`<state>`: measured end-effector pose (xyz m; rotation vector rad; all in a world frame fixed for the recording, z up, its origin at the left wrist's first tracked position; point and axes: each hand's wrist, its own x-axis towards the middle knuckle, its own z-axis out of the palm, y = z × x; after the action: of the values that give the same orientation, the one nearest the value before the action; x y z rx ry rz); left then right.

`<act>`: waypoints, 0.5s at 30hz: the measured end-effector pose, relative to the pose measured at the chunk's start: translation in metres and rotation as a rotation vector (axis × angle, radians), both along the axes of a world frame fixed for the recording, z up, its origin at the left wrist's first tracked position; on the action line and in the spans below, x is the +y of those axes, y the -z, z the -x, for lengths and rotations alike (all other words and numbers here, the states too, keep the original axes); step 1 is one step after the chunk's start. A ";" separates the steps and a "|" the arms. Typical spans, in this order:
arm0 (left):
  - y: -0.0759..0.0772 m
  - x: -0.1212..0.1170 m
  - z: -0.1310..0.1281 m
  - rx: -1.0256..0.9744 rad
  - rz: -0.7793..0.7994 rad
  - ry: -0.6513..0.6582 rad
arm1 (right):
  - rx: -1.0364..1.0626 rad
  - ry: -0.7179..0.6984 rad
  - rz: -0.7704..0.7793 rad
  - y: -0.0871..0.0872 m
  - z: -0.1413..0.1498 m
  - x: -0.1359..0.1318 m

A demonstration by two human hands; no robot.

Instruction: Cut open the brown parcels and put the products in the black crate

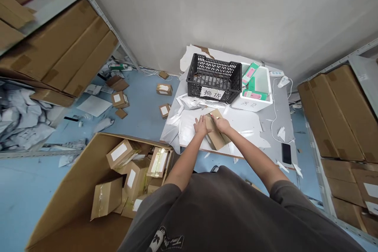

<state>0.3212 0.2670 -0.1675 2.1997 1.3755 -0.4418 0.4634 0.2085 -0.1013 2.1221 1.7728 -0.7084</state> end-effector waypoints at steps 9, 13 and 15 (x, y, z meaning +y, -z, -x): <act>0.004 0.002 0.006 -0.003 0.009 0.022 | 0.101 0.087 -0.010 0.008 -0.002 0.002; 0.005 0.001 0.006 -0.004 0.001 0.015 | 0.112 0.100 0.011 0.005 -0.003 -0.003; 0.005 0.001 0.006 -0.008 0.006 0.014 | 0.109 0.099 0.020 0.002 -0.001 -0.007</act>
<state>0.3147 0.2681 -0.1722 2.2053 1.3531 -0.4416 0.4646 0.2020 -0.1033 2.2096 1.7154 -0.8798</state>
